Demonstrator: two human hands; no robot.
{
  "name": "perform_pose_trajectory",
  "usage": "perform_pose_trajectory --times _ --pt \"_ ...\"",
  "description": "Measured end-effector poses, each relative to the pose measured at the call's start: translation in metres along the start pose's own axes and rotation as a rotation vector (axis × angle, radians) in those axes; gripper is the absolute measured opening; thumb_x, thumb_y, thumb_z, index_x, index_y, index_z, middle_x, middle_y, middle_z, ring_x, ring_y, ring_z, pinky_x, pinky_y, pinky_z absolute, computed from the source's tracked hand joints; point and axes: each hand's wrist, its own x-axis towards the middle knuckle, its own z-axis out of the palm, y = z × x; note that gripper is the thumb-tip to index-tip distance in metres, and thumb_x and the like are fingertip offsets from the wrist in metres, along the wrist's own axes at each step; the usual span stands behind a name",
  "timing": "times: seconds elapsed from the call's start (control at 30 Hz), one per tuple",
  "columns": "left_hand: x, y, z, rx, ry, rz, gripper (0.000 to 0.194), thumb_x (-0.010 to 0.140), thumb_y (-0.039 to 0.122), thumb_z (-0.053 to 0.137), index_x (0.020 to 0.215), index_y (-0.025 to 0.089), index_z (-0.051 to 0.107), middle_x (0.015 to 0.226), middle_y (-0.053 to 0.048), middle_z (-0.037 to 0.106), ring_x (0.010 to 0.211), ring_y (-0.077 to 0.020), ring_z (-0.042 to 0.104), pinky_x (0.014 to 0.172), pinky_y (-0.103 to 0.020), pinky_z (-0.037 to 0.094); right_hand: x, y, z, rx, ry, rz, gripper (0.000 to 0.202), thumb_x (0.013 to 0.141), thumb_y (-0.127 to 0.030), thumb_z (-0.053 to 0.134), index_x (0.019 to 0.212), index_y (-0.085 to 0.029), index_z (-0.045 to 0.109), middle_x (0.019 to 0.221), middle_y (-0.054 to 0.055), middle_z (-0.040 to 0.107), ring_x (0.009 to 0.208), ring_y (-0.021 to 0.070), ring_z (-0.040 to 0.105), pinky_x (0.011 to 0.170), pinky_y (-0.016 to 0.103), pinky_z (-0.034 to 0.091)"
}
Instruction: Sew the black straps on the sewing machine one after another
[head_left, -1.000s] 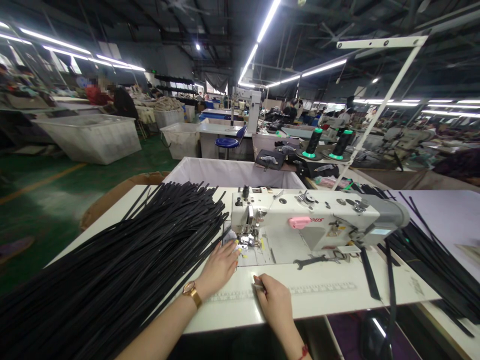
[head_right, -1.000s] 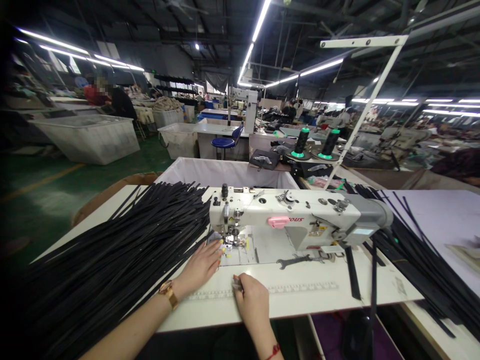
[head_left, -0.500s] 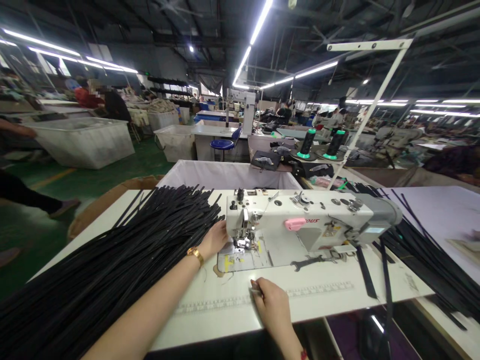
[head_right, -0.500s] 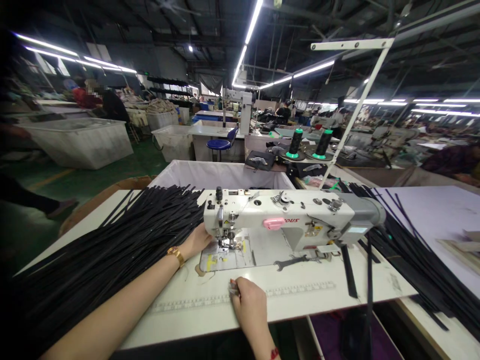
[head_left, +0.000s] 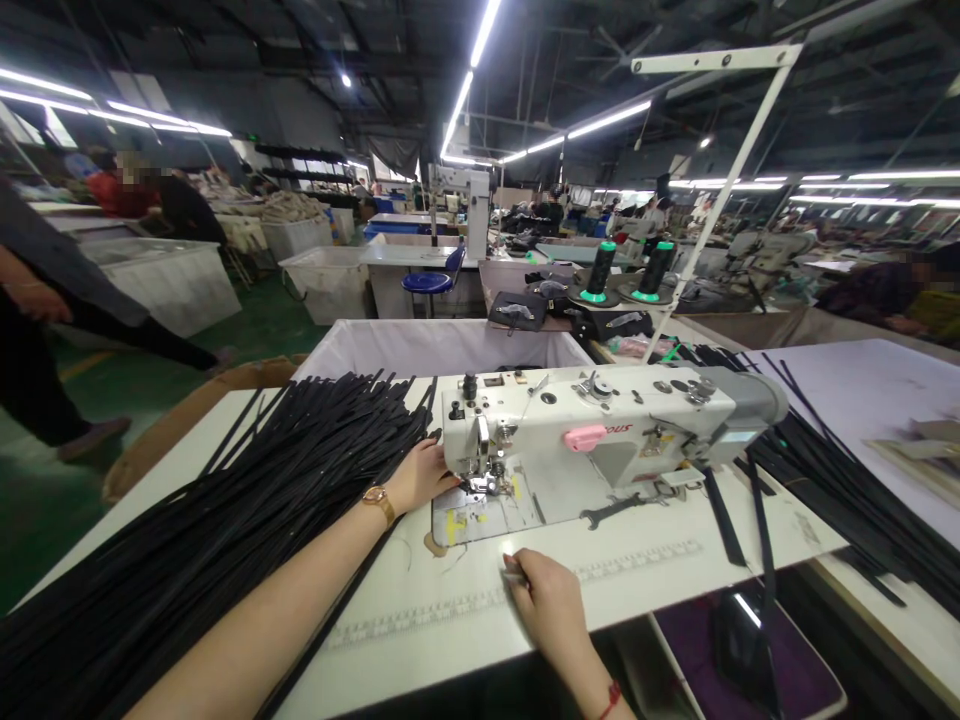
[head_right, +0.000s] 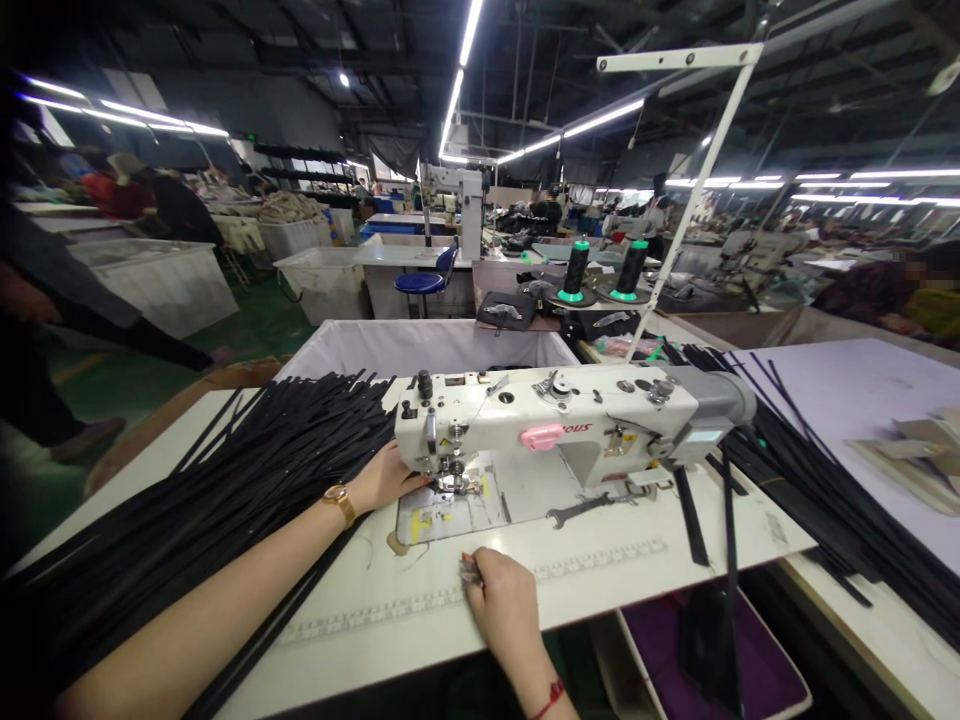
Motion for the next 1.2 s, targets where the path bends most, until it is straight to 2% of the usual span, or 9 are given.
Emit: perform_pose_trajectory --times 0.1,0.23,0.37,0.47,0.63,0.77,0.93,1.03,1.2 --pt "-0.001 0.003 -0.001 0.029 0.008 0.020 0.025 0.097 0.036 0.050 0.098 0.023 0.071 0.102 -0.004 0.071 0.105 -0.0229 0.060 0.102 -0.042 0.038 0.000 -0.001 -0.002 -0.001 0.001 0.007 0.024 0.091 -0.020 0.048 0.067 -0.021 0.049 0.063 -0.001 0.061 0.058 0.0133 0.055 0.056 0.026 0.025" --pt "-0.004 0.005 -0.012 0.057 0.006 0.082 0.025 0.099 0.033 0.048 0.091 0.021 0.070 0.097 -0.004 0.070 0.097 -0.0216 0.062 0.093 -0.038 0.041 0.000 -0.002 -0.003 -0.007 0.014 0.011 0.021 0.087 -0.016 0.050 0.067 -0.021 0.049 0.062 -0.001 0.061 0.057 0.0131 0.054 0.055 0.026 0.025" --pt "-0.017 0.014 -0.020 0.142 -0.048 0.213 0.020 0.099 0.021 0.047 0.096 0.018 0.067 0.090 -0.005 0.068 0.087 -0.0197 0.062 0.080 -0.033 0.044 0.000 -0.003 -0.003 -0.001 0.020 0.003 0.021 0.088 -0.017 0.049 0.067 -0.021 0.050 0.063 -0.001 0.061 0.058 0.0131 0.054 0.056 0.026 0.025" --pt "-0.028 0.025 -0.017 0.256 -0.085 0.261 0.016 0.097 0.013 0.048 0.095 0.015 0.064 0.089 -0.006 0.067 0.082 -0.0206 0.061 0.073 -0.034 0.044 0.000 -0.002 -0.002 0.009 0.018 -0.002 0.021 0.089 -0.017 0.050 0.068 -0.021 0.050 0.062 -0.002 0.061 0.058 0.0130 0.054 0.056 0.026 0.026" --pt "-0.037 0.030 -0.004 0.282 -0.080 0.208 0.013 0.094 0.010 0.051 0.099 0.013 0.063 0.093 -0.007 0.067 0.084 -0.0227 0.062 0.071 -0.035 0.044 -0.002 -0.002 -0.002 0.013 0.017 -0.003 0.021 0.089 -0.018 0.049 0.068 -0.021 0.049 0.063 -0.002 0.060 0.058 0.0131 0.053 0.056 0.026 0.025" --pt "-0.036 0.032 -0.005 0.267 -0.107 0.159 0.017 0.094 0.010 0.049 0.104 0.012 0.063 0.097 -0.009 0.068 0.087 -0.0242 0.063 0.072 -0.036 0.045 -0.003 -0.002 -0.002 0.013 0.017 0.000 0.021 0.088 -0.017 0.050 0.067 -0.021 0.049 0.063 -0.002 0.061 0.059 0.0131 0.053 0.056 0.027 0.024" --pt "-0.028 0.068 -0.008 0.255 -0.173 0.018 0.016 0.090 0.007 0.050 0.083 0.012 0.064 0.086 -0.011 0.067 0.081 -0.0248 0.062 0.073 -0.037 0.047 -0.002 -0.001 -0.001 0.028 0.019 -0.002 0.019 0.087 -0.016 0.051 0.069 -0.021 0.052 0.064 -0.002 0.061 0.059 0.0132 0.053 0.056 0.027 0.024" --pt "-0.023 0.093 -0.001 0.269 -0.173 -0.068 0.023 0.087 0.001 0.044 0.082 0.011 0.065 0.086 -0.014 0.068 0.078 -0.0267 0.063 0.072 -0.039 0.048 -0.002 0.000 -0.001 0.042 0.015 0.002 0.019 0.087 -0.017 0.051 0.069 -0.021 0.053 0.064 -0.001 0.061 0.059 0.0135 0.053 0.056 0.027 0.024" --pt "-0.017 0.109 0.000 0.253 -0.167 -0.181 0.031 0.082 -0.003 0.037 0.084 0.009 0.066 0.086 -0.016 0.068 0.079 -0.0271 0.064 0.073 -0.040 0.049 -0.002 -0.001 -0.002 0.078 0.005 0.027 0.020 0.089 -0.018 0.049 0.070 -0.021 0.054 0.064 -0.001 0.061 0.060 0.0147 0.054 0.057 0.027 0.026"
